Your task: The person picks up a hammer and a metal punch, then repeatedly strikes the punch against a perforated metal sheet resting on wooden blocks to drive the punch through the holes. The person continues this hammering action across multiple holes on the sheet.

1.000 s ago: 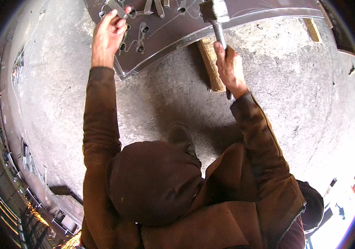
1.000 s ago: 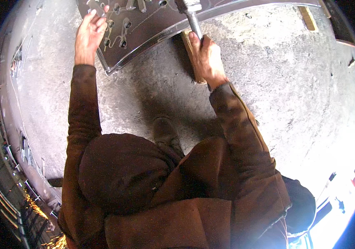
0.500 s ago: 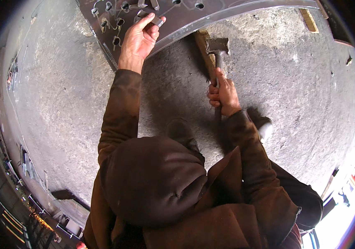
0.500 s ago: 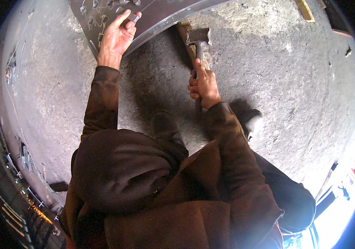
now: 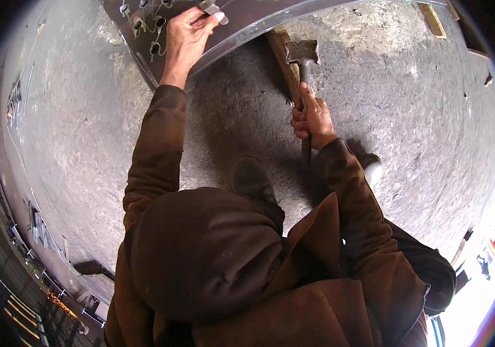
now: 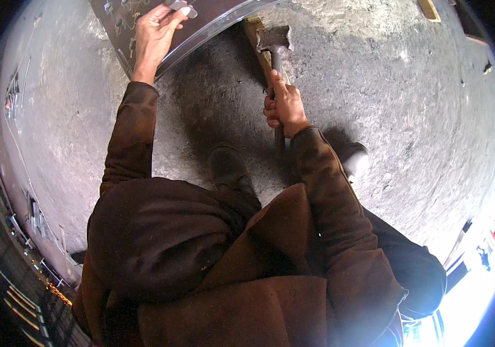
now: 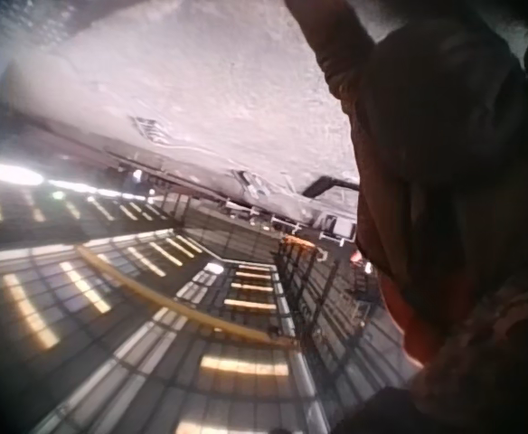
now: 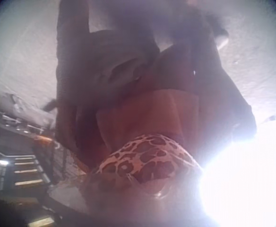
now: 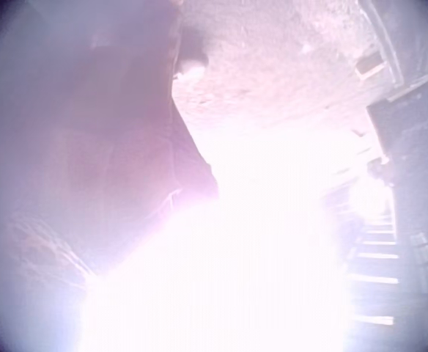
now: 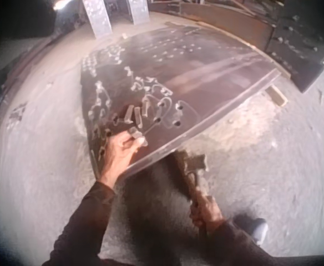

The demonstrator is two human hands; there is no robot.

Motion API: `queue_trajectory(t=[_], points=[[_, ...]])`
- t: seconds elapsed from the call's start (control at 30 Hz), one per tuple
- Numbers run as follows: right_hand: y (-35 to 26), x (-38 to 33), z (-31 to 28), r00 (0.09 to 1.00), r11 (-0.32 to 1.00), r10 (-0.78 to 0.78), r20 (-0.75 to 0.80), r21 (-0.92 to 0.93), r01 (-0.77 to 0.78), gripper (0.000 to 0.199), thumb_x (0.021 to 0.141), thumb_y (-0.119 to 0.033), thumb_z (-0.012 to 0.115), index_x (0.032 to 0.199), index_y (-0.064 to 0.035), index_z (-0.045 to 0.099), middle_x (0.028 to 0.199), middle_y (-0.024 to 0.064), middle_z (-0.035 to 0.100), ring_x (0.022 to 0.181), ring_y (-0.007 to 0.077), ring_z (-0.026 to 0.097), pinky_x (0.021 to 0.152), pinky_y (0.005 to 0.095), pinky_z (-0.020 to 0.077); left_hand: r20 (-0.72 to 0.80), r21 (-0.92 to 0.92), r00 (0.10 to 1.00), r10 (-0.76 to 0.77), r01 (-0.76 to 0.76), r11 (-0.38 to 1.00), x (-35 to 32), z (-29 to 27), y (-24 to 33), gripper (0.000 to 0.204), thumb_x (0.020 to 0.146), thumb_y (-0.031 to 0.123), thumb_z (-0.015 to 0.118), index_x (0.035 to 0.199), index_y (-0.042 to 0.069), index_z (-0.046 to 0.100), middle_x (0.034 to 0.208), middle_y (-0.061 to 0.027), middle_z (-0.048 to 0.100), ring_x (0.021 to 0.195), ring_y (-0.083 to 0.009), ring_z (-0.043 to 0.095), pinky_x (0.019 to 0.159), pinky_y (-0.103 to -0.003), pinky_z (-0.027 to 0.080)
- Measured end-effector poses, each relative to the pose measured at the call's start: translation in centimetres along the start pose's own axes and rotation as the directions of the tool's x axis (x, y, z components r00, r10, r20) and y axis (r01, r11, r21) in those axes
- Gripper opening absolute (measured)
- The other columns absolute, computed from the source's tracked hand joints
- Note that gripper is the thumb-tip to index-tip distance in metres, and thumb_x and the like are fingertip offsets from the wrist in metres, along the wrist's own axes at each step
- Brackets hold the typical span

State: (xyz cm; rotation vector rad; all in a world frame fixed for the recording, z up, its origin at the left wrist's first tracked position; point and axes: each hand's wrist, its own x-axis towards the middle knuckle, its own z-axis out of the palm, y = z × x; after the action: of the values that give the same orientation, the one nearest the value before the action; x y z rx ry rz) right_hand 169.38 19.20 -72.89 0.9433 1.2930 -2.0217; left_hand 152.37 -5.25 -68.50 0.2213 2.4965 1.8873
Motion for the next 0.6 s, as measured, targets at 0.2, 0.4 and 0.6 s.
queue_trajectory(t=[0.2, 0.4, 0.6], points=[[0.6, 0.4, 0.1, 0.998, 0.998, -0.042, -0.036, -0.050, 0.040, 0.056, 0.096, -0.066, 0.056, 0.081, -0.0141, 0.041, 0.058, -0.0030, 0.034, 0.042, 0.0056, 0.030, 0.035, 0.0249, 0.0235, -0.004, 0.084, 1.000, 0.017, -0.017, 0.996, -0.7, 1.1, 0.3, 0.015, 0.094, 0.007, 0.071, 0.104, -0.004, 0.070, 0.094, -0.0105, 0.076, 0.088, -0.0146, 0.072, 0.078, -0.027, 0.055], [0.4, 0.4, -0.1, 0.998, 0.994, -0.057, -0.039, -0.099, 0.053, 0.056, 0.097, -0.065, 0.055, 0.081, -0.0136, 0.041, 0.058, -0.0026, 0.036, 0.043, 0.0062, 0.034, 0.035, 0.0249, 0.0255, 0.004, 0.120, 1.000, -0.010, 0.009, 0.993, -0.7, 1.6, 0.0, 0.016, 0.093, 0.009, 0.072, 0.104, -0.003, 0.071, 0.094, -0.0124, 0.076, 0.089, -0.0169, 0.074, 0.078, -0.028, 0.056], [-0.2, -0.5, 1.2, 0.969, 0.941, -0.205, -0.136, -0.299, 0.157, 0.049, 0.099, -0.053, 0.061, 0.080, -0.0095, 0.048, 0.060, -0.0018, 0.043, 0.043, 0.0066, 0.039, 0.035, 0.0260, 0.0297, -0.040, 0.233, 0.977, 0.209, -0.195, 0.953, -0.6, 1.7, -4.2, 0.020, 0.090, 0.019, 0.078, 0.102, 0.004, 0.075, 0.085, -0.0079, 0.076, 0.079, -0.0148, 0.074, 0.070, -0.028, 0.058]])
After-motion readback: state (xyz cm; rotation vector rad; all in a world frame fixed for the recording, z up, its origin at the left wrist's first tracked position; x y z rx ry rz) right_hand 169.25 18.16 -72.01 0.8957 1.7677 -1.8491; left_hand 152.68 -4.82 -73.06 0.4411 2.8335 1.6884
